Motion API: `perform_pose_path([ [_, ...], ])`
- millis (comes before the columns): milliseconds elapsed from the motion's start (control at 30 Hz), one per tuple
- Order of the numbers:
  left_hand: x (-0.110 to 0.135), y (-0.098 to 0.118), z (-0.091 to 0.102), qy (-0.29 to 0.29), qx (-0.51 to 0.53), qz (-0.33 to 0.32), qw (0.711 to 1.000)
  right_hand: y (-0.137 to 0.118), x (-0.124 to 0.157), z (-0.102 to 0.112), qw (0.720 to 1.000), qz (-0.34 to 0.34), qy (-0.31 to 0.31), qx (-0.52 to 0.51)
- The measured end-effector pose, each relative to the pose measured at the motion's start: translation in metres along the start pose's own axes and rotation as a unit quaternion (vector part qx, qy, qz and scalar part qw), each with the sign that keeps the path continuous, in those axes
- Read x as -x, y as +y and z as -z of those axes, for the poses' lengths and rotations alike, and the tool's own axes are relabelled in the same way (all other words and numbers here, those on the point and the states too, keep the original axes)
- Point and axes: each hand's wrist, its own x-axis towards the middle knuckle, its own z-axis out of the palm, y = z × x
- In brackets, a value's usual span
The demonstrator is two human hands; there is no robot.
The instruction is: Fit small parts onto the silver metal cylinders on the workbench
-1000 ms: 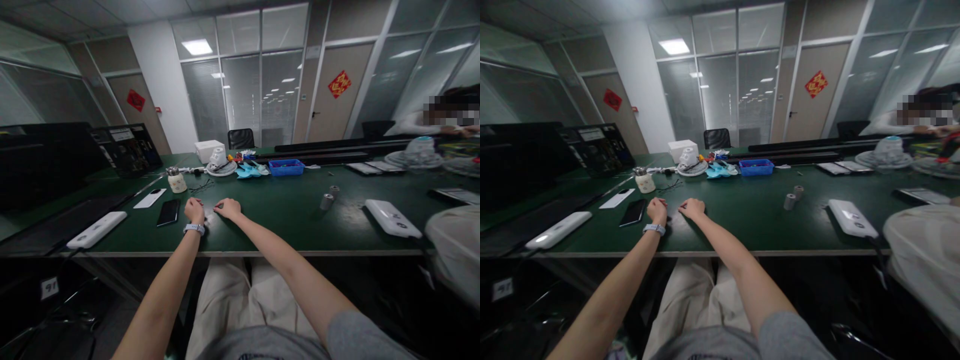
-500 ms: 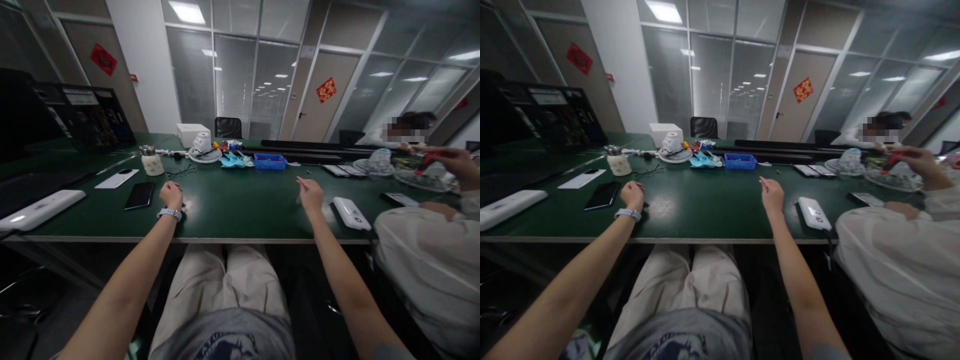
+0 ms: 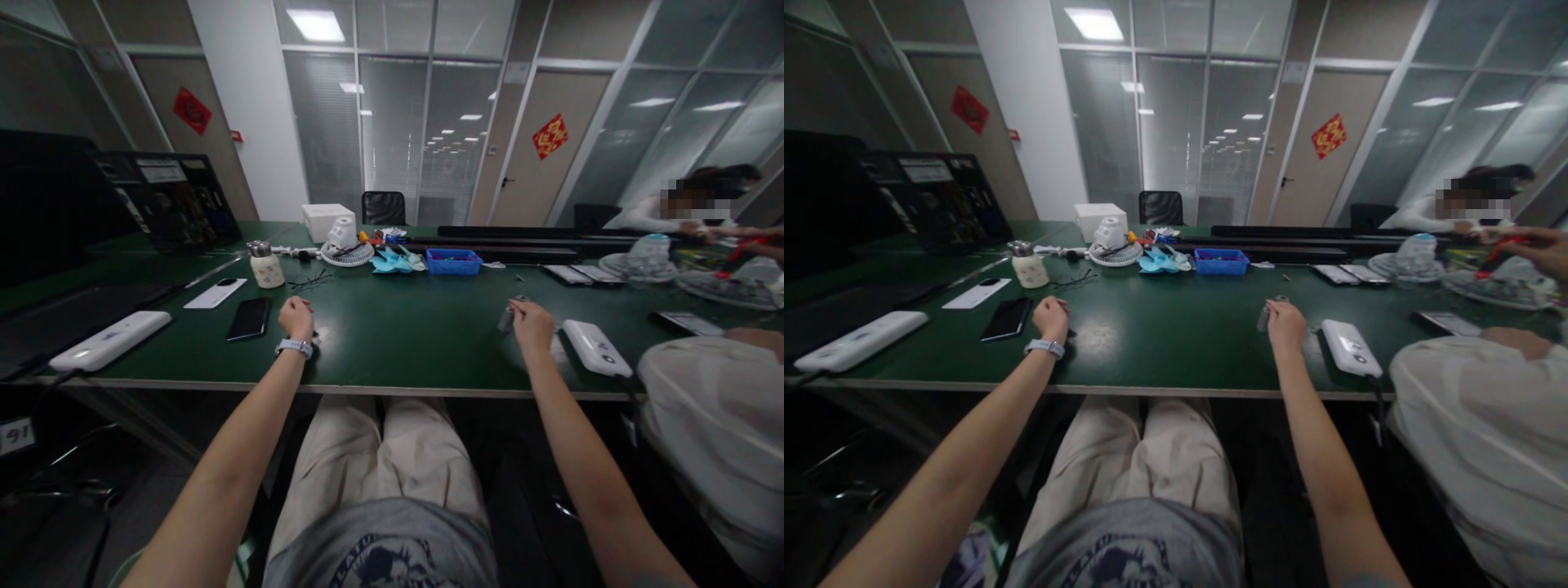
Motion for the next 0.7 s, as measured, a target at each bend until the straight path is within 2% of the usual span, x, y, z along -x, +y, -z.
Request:
perform_pose_path([
  [267,-0.003,-0.005,-0.003,-0.002,-0.003,-0.012,1.000,0.006,-0.004,-0.006,1.000,0.001,-0.001,0.020],
  [533,0.000,-0.002,0.000,-0.014,-0.008,-0.011,1.000,-0.003,0.001,0.002,0.997,-0.044,-0.043,0.050],
  [600,0.002,0.000,0.001,-0.014,-0.013,-0.009,1.000,0.004,-0.003,0.004,0.997,-0.063,-0.024,0.021],
  [700,0.003,0.002,0.001,-0.020,-0.019,-0.009,1.000,0.029,-0.020,0.002,0.994,-0.106,0.008,-0.022],
])
